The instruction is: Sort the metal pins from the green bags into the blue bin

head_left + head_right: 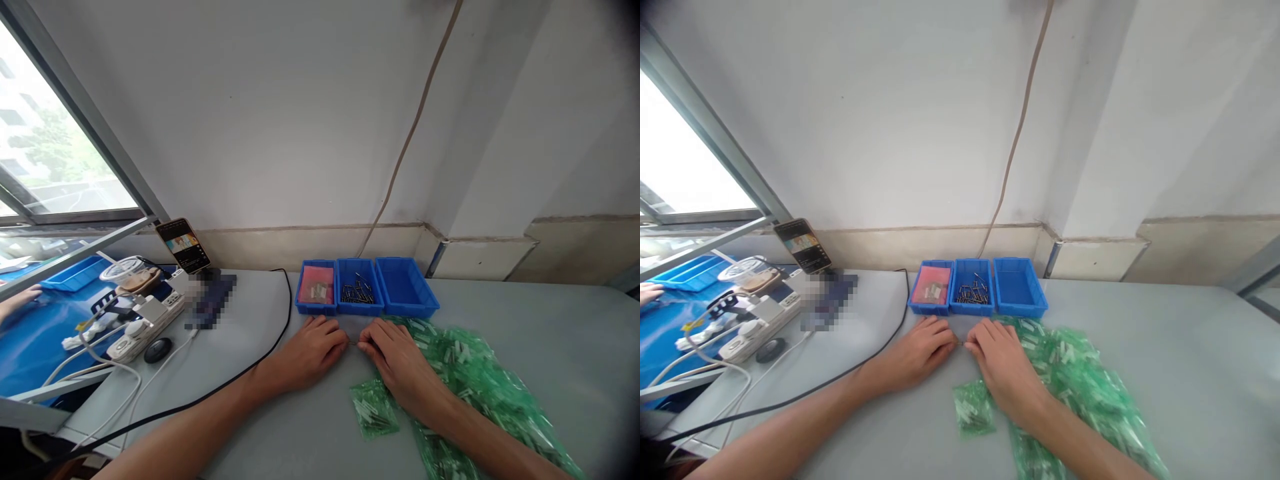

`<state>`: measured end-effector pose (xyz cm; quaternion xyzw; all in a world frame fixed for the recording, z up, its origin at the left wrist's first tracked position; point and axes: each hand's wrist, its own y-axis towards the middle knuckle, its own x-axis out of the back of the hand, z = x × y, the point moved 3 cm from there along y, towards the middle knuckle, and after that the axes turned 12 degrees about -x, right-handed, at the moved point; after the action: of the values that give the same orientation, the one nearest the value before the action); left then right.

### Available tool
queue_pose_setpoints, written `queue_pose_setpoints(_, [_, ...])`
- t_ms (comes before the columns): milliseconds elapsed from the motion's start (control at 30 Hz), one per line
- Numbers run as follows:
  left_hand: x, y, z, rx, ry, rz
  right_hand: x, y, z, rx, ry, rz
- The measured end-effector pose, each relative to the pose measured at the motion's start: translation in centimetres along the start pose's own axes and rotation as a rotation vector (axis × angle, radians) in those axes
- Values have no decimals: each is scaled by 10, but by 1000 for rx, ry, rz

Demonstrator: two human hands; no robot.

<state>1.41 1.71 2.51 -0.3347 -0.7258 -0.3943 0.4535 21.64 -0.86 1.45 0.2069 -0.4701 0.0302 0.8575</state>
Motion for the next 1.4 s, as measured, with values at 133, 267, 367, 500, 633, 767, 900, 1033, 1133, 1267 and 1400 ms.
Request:
queue_pose_setpoints(133, [0,0,0,1,-4,2,1,0,1,4,-8,0])
queue_pose_setpoints(267, [0,0,0,-2,1,10,1,0,1,4,-9,7])
queue_pose_setpoints(367, [0,0,0,-1,1,13,0,0,0,2,-16,9])
queue_pose_setpoints(500, [-1,0,0,-4,1,2,0,-1,0,-2,-24,18])
queue_pose_setpoints(633, [-3,-1,1,-12,12,-9,-1,0,-1,1,-40,23])
queue_pose_setpoints(767, [-2,-1,0,-12,9,-8,-2,0,-1,11,-48,6])
queue_pose_setpoints(900, [0,0,0,-6,10,0,-2,0,-2,17,-44,6])
queue_pose_setpoints(1033, [0,0,-1,-4,11,9,-3,0,-2,12,-30,25])
queue_pose_setpoints(1133, [0,0,-1,-2,14,10,-4,0,-2,19,-34,22])
queue_pose_setpoints(1267, [-1,0,0,-8,17,6,-4,0,-2,24,-37,10])
queue_pose_setpoints(1400, [-1,0,0,-7,17,2,-3,0,-1,28,-43,2])
